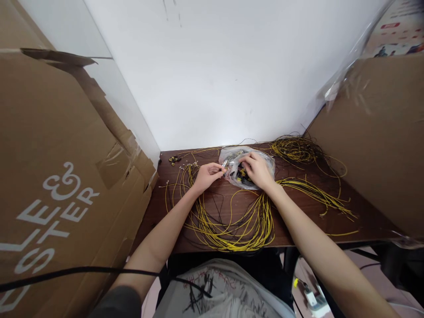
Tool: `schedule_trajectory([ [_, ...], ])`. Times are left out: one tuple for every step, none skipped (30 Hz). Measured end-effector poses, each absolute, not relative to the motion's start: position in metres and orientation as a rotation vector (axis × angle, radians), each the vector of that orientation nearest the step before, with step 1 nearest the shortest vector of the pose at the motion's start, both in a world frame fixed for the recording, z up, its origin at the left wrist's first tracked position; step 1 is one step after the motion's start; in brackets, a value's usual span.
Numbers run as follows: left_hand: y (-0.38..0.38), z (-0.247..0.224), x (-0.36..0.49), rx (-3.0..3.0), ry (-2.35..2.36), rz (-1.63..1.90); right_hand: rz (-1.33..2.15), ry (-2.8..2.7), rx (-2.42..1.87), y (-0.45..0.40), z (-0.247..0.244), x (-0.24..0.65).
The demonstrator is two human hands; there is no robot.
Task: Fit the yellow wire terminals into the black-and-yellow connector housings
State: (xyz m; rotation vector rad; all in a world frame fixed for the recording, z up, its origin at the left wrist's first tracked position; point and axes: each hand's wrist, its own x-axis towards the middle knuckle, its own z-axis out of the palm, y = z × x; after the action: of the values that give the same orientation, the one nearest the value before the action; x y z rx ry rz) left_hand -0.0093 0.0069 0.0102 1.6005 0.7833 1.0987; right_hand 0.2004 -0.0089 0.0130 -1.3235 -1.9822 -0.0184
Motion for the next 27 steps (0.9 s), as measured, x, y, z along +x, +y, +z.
schedule_trajectory([
  [0.007, 0.011, -0.009, 1.6, 0.771, 1.095, -0.004, -1.987, -1.291, -0.011, 0.015, 0.198],
  [0.007, 0.011, -0.01, 1.598, 0.764, 1.092, 0.014, -1.995, -1.258, -0.013, 0.017, 0.196],
  [0.007, 0.011, -0.01, 1.593, 0.76, 1.091, 0.034, -2.006, -1.222, -0.015, 0.018, 0.193],
  [0.007, 0.011, -0.01, 1.588, 0.761, 1.091, 0.056, -2.02, -1.187, -0.016, 0.019, 0.191],
  [0.007, 0.01, -0.01, 1.584, 0.765, 1.09, 0.079, -2.036, -1.157, -0.017, 0.019, 0.189],
  [0.007, 0.01, -0.011, 1.582, 0.77, 1.091, 0.101, -2.051, -1.134, -0.018, 0.019, 0.187],
  [0.008, 0.009, -0.011, 1.58, 0.774, 1.092, 0.123, -2.065, -1.119, -0.019, 0.019, 0.185],
  [0.008, 0.008, -0.011, 1.577, 0.777, 1.096, 0.143, -2.073, -1.111, -0.019, 0.018, 0.183],
  [0.008, 0.007, -0.011, 1.571, 0.778, 1.102, 0.158, -2.074, -1.107, -0.02, 0.018, 0.182],
  [0.009, 0.006, -0.011, 1.561, 0.779, 1.111, 0.169, -2.071, -1.101, -0.021, 0.018, 0.18],
  [0.009, 0.006, -0.011, 1.552, 0.778, 1.122, 0.173, -2.064, -1.091, -0.022, 0.018, 0.178],
  [0.009, 0.005, -0.011, 1.544, 0.778, 1.132, 0.17, -2.057, -1.078, -0.023, 0.018, 0.177],
  [0.009, 0.005, -0.011, 1.538, 0.777, 1.139, 0.162, -2.053, -1.064, -0.024, 0.018, 0.176],
  [0.009, 0.004, -0.011, 1.535, 0.776, 1.144, 0.153, -2.052, -1.054, -0.025, 0.019, 0.174],
  [0.01, 0.004, -0.011, 1.536, 0.775, 1.144, 0.146, -2.053, -1.047, -0.026, 0.019, 0.173],
  [0.01, 0.004, -0.011, 1.537, 0.773, 1.142, 0.144, -2.058, -1.045, -0.027, 0.02, 0.172],
  [0.01, 0.004, -0.011, 1.537, 0.771, 1.138, 0.146, -2.064, -1.047, -0.028, 0.02, 0.17],
  [0.01, 0.004, -0.011, 1.537, 0.771, 1.134, 0.154, -2.071, -1.051, -0.029, 0.02, 0.169],
  [0.01, 0.004, -0.011, 1.541, 0.771, 1.129, 0.164, -2.075, -1.056, -0.029, 0.02, 0.168],
  [0.01, 0.004, -0.011, 1.545, 0.771, 1.124, 0.174, -2.075, -1.064, -0.029, 0.019, 0.167],
  [0.01, 0.004, -0.011, 1.55, 0.771, 1.118, 0.183, -2.071, -1.074, -0.029, 0.019, 0.166],
  [0.01, 0.004, -0.012, 1.553, 0.769, 1.112, 0.189, -2.064, -1.085, -0.029, 0.018, 0.166],
  [0.01, 0.004, -0.012, 1.555, 0.766, 1.107, 0.194, -2.055, -1.094, -0.028, 0.017, 0.165],
  [0.01, 0.003, -0.012, 1.554, 0.761, 1.104, 0.199, -2.046, -1.099, -0.028, 0.016, 0.165],
  [0.01, 0.003, -0.012, 1.553, 0.757, 1.101, 0.203, -2.041, -1.098, -0.028, 0.016, 0.165],
  [0.01, 0.004, -0.012, 1.551, 0.755, 1.1, 0.207, -2.039, -1.094, -0.027, 0.015, 0.165],
  [0.01, 0.004, -0.012, 1.549, 0.755, 1.101, 0.212, -2.039, -1.088, -0.027, 0.015, 0.165],
])
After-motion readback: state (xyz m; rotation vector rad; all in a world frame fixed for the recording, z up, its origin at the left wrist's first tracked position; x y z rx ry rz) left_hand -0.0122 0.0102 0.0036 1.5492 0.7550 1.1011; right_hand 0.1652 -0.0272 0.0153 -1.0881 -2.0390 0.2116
